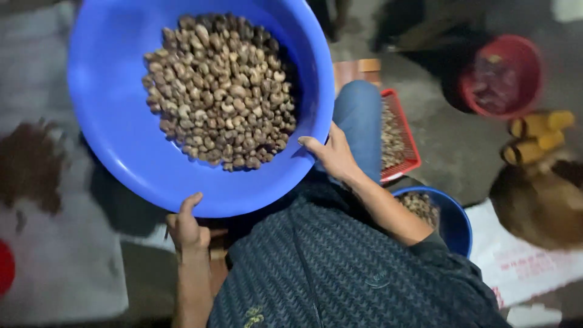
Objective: Manual sorting of nuts in a large bowl, sifting through the pile and picking out specific pieces.
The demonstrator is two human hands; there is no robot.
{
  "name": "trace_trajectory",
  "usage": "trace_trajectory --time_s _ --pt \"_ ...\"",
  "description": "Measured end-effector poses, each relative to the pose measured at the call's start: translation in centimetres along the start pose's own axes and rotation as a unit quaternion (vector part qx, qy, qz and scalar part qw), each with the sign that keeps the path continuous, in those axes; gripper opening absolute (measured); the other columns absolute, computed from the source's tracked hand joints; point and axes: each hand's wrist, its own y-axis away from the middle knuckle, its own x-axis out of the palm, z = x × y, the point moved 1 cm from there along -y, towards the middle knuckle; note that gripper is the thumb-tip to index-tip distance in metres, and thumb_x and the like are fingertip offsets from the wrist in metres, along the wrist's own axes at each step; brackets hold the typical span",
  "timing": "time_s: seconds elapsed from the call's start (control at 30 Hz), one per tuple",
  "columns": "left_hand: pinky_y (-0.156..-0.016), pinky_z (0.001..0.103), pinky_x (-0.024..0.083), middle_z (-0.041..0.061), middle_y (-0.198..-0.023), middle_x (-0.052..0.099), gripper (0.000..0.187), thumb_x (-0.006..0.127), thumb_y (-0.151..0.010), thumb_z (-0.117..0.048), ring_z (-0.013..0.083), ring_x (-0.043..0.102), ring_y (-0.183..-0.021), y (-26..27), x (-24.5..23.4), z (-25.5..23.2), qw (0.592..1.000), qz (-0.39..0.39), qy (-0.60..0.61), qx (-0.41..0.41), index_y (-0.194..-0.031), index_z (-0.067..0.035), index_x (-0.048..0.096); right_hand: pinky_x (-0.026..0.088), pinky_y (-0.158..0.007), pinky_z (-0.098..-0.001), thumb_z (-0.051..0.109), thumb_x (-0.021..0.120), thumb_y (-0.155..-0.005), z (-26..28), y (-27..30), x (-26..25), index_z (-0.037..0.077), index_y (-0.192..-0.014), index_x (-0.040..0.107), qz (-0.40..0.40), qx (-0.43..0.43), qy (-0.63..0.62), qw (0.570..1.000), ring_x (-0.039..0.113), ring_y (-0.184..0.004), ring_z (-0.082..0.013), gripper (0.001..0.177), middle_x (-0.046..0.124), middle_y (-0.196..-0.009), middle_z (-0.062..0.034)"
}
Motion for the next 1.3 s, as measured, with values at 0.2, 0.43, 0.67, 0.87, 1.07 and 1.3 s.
trace_trajectory --time_s 0.2,0.43,0.67,0.87,1.07,1.3 --pt "-0.056 0.049 0.05 0.013 -0.085 0.053 0.048 0.094 -0.07 -0.014 0.0209 0.052 -0.074 2.6 6.5 4.3 0.989 0.112 -0.093 -0.021 -0.097 0.007 0.061 0.055 -0.076 -0.0406 0.026 0.088 -0.073 -3.0 0.2 -7.8 0.008 -0.097 0.071 -0.093 0.103 0.026 0.99 0.068 -0.083 -0.0247 0.034 0.073 -0.085 -0.0126" --pt "-0.091 0.055 0.044 0.018 -0.105 0.057 0.05 0.089 -0.076 -0.01 0.0259 0.055 -0.107 6.1 8.4 3.5 0.986 0.143 -0.082 -0.036 -0.113 0.01 0.063 0.056 -0.08 -0.0472 0.03 0.088 -0.075 -4.0 -0.2 -8.8 0.006 -0.107 0.071 -0.086 0.157 0.038 0.983 0.07 -0.09 -0.031 0.044 0.073 -0.093 -0.0185" --pt "-0.102 0.046 0.046 0.01 -0.1 0.062 0.039 0.089 -0.078 -0.01 0.021 0.056 -0.104 6.4 8.8 1.5 0.981 0.156 -0.111 -0.024 -0.109 0.005 0.07 0.059 -0.078 -0.0591 0.023 0.081 -0.094 -6.1 -1.2 -9.9 -0.008 -0.134 0.053 -0.045 0.061 0.096 0.992 0.067 -0.094 -0.0422 0.058 0.066 -0.105 -0.0346" --pt "-0.068 0.033 0.048 0.005 -0.075 0.054 0.034 0.064 -0.104 -0.045 0.0149 0.053 -0.065 0.1 3.8 3.7 0.966 0.085 -0.23 0.086 -0.092 -0.013 0.064 0.057 -0.096 -0.0586 0.013 0.048 -0.123 -11.8 -2.2 -18.1 -0.01 -0.151 0.037 -0.164 -0.138 0.056 0.975 0.061 -0.124 -0.0467 0.038 0.053 -0.135 -0.0402" --pt "-0.118 0.06 0.036 0.035 -0.15 0.045 0.045 0.06 -0.111 -0.015 0.0469 0.04 -0.143 -4.9 0.9 5.5 0.945 0.072 -0.229 0.22 -0.149 0.004 0.047 0.01 -0.126 -0.0597 0.043 0.035 -0.119 -10.7 -2.0 -12.2 -0.012 -0.154 0.04 -0.16 0.073 0.174 0.969 0.025 -0.149 -0.0534 0.065 0.03 -0.155 -0.0446" --pt "-0.13 0.056 0.011 0.036 -0.164 0.018 0.053 0.038 -0.115 -0.017 0.0455 0.018 -0.154 -6.0 0.5 8.1 0.941 0.073 -0.309 0.12 -0.161 0.005 0.024 0.033 -0.119 -0.0553 0.052 0.044 -0.116 -15.0 -2.2 -15.0 0.009 -0.153 0.05 -0.182 0.086 0.162 0.966 0.043 -0.141 -0.0465 0.057 0.046 -0.151 -0.0313"
